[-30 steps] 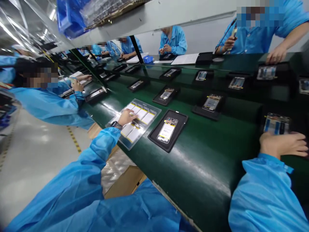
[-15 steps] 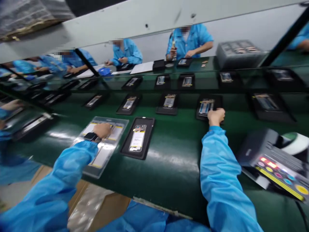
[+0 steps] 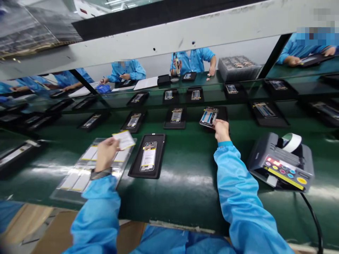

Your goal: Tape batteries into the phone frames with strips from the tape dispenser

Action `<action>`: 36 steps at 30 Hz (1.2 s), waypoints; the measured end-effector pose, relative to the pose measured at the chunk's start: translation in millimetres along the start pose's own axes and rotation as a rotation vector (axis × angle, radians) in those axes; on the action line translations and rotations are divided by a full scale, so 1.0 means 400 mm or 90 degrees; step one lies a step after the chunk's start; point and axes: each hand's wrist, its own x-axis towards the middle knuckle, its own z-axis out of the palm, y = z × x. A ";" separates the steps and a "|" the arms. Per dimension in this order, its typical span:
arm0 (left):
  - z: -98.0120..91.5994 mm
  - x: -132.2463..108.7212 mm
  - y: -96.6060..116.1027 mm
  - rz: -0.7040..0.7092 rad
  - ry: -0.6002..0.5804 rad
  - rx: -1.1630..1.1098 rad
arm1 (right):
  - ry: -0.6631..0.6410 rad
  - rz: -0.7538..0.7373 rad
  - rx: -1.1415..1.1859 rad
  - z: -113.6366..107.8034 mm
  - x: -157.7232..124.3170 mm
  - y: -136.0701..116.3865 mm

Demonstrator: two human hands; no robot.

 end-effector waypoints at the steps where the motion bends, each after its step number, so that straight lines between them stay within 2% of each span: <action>1: 0.054 -0.035 0.024 0.013 -0.043 -0.040 | -0.044 0.008 0.014 0.013 -0.037 0.009; 2: 0.111 -0.072 0.052 0.029 -0.111 -0.097 | -0.088 0.016 0.025 0.023 -0.077 0.022; 4: 0.216 -0.143 0.112 0.021 -0.322 -0.345 | -0.162 0.033 0.034 0.030 -0.159 0.059; 5: 0.259 -0.174 0.140 0.003 -0.386 -0.421 | -0.194 0.042 0.035 0.027 -0.199 0.079; 7: 0.321 -0.220 0.184 -0.025 -0.448 -0.511 | -0.254 0.057 0.036 0.010 -0.271 0.119; 10: 0.367 -0.252 0.206 -0.046 -0.443 -0.531 | -0.324 0.069 0.040 -0.024 -0.348 0.161; 13: 0.388 -0.261 0.193 -0.043 -0.436 -0.525 | -0.363 0.069 0.043 -0.046 -0.392 0.180; 18: 0.407 -0.274 0.173 -0.013 -0.410 -0.496 | -0.390 0.058 0.064 -0.051 -0.422 0.190; 25: 0.388 -0.305 0.185 0.203 -0.221 -0.282 | -0.413 0.018 0.095 -0.065 -0.443 0.189; 28: 0.386 -0.308 0.186 0.208 -0.194 -0.278 | -0.421 0.014 0.109 -0.072 -0.444 0.185; 30: 0.391 -0.304 0.182 0.163 -0.231 -0.326 | -0.419 0.016 0.117 -0.076 -0.442 0.181; 34: 0.406 -0.297 0.165 0.047 -0.435 -0.433 | -0.425 0.032 0.131 -0.082 -0.438 0.174; 36: 0.411 -0.300 0.155 0.016 -0.482 -0.455 | -0.427 0.048 0.128 -0.080 -0.439 0.175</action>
